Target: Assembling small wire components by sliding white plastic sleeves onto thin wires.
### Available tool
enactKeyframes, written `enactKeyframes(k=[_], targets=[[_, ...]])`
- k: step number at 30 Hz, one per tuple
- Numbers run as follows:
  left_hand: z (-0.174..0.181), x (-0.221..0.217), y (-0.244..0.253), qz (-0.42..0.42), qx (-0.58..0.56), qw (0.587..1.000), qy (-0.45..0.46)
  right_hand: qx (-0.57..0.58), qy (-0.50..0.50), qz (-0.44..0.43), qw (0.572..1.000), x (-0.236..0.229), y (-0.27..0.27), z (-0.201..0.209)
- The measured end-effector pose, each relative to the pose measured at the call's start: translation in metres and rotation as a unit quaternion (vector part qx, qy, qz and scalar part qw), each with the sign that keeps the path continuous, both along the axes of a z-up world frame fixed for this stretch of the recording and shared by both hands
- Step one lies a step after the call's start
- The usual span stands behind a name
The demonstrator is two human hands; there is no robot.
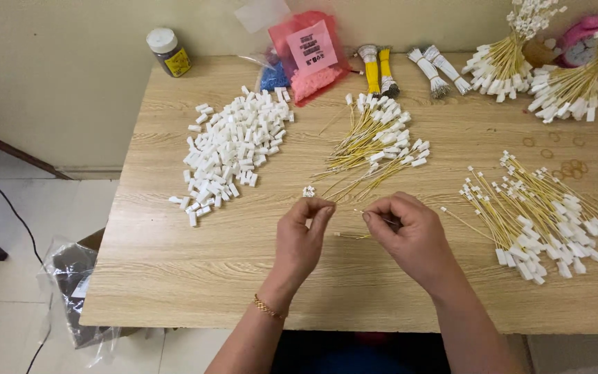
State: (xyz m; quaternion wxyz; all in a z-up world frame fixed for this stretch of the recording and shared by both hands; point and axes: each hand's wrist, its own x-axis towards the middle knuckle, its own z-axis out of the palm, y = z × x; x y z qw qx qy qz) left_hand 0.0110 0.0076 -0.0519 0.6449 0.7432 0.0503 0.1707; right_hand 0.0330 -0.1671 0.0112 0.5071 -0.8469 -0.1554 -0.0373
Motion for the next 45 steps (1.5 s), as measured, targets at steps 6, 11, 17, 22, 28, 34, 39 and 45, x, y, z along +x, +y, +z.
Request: enactKeyframes(k=[6,11,17,22,28,34,39,45], targets=[[0.017,-0.006,-0.019,-0.096,-0.354,0.930,0.040,-0.008,-0.071,0.021,0.997,-0.014,0.005,0.046],[0.037,-0.013,-0.022,-0.128,-0.414,0.900,0.052,-0.027,-0.127,0.033,0.991,-0.026,0.004,0.064],[0.048,-0.020,-0.024,-0.165,-0.445,0.878,0.054,-0.109,-0.226,0.040,0.967,-0.028,0.001,0.070],[0.051,-0.023,-0.026,-0.173,-0.443,0.878,0.058,-0.148,-0.279,0.036,0.948,-0.028,0.001,0.075],[0.053,-0.023,-0.029,-0.172,-0.447,0.876,0.058,-0.160,-0.292,0.034,0.942,-0.027,-0.001,0.073],[0.060,-0.025,-0.030,-0.165,-0.417,0.892,0.047,-0.176,-0.312,0.037,0.933,-0.028,0.000,0.075],[0.061,-0.025,-0.033,-0.140,-0.294,0.945,0.010,-0.165,-0.311,0.039,0.935,-0.027,0.004,0.073],[0.059,-0.022,-0.032,-0.114,-0.317,0.940,0.058,-0.108,-0.209,0.067,0.970,-0.025,0.002,0.068]])
